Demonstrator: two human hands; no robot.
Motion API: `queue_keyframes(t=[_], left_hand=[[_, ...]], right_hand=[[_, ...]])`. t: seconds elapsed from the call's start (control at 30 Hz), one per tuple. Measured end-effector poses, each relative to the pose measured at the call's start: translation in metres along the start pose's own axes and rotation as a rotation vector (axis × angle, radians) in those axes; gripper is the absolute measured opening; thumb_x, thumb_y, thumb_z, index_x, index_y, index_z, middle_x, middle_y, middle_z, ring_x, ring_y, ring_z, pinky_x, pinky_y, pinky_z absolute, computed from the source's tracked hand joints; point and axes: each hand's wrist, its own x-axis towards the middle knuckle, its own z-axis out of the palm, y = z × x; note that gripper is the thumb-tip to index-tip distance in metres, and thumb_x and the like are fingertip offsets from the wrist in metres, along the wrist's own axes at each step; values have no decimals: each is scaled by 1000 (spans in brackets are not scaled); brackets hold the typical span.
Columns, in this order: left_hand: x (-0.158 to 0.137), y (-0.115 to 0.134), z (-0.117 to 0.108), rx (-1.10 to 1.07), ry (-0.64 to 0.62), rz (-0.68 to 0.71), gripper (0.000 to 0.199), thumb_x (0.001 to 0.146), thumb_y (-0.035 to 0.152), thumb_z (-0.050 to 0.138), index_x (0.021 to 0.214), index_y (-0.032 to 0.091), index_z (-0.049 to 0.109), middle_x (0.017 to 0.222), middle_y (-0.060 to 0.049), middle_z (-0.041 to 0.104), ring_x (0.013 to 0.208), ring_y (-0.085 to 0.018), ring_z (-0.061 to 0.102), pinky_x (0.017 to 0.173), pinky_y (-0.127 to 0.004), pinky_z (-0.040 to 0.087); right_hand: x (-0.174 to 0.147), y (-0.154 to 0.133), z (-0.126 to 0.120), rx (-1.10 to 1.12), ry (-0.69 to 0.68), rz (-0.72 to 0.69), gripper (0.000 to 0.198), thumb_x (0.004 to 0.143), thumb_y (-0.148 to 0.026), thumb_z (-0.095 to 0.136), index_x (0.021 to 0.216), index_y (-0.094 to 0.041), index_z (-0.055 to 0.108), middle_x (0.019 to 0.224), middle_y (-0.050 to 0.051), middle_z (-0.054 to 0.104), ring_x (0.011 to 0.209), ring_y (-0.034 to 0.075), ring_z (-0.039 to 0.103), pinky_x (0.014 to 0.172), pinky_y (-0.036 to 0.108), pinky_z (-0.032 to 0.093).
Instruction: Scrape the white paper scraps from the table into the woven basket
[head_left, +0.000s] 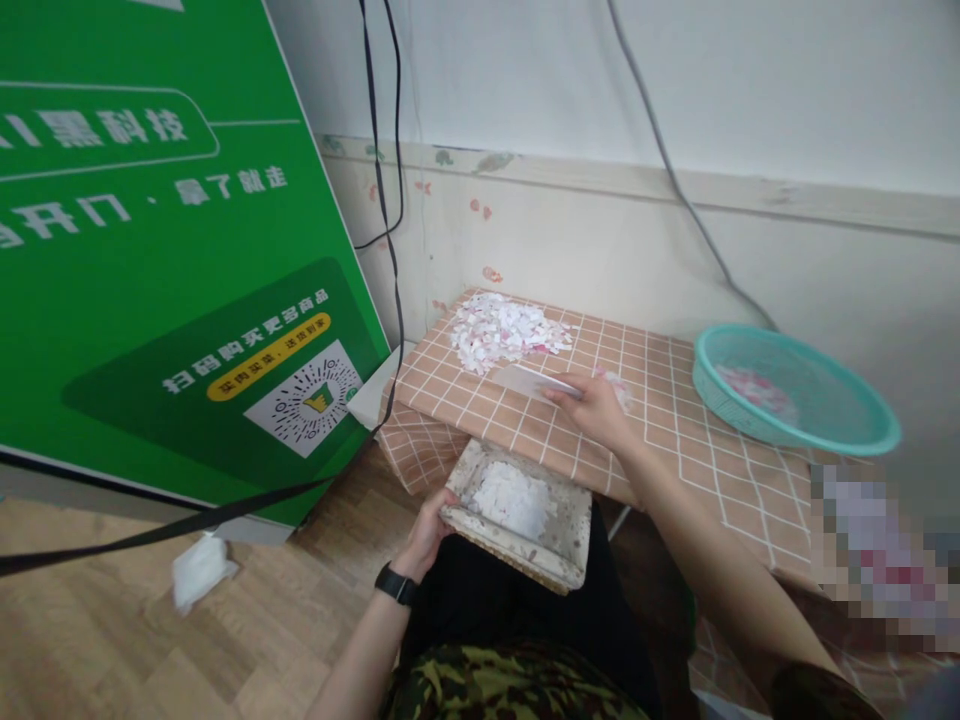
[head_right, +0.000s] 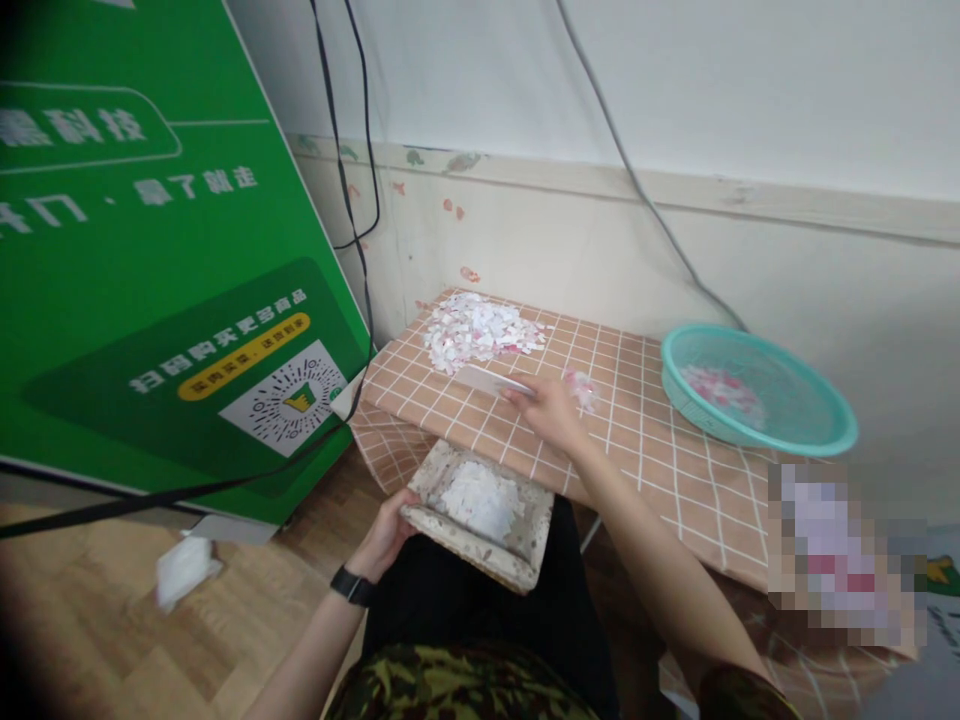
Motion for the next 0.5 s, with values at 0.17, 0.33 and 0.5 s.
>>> queue_keyframes(t=[0.17,0.33,0.5], left_hand=[[-3,-16,10,79,-67,93,46,70,25,61,114,17,71,85,-3,74,81,-25,64,70,-33,47],[0,-18,9,135,-113,138,51,71,30,59,120,19,68,104,-5,74,95,-30,64,76,-35,47],[8,-18,3,143,-117,135,56,68,30,60,123,21,67,111,-7,74,108,-35,61,83,-39,48]], right_hand=[[66,-7,13,-140,-87,-103,24,93,-22,55,107,-19,73,103,7,77,93,21,69,84,33,50],[115,-22,21,-374,-252,-257,25,88,-18,58,107,-20,74,102,8,76,93,21,67,81,30,45],[133,-32,14,-498,-364,-305,25,83,-13,55,94,-20,76,88,7,75,81,18,65,71,28,40]])
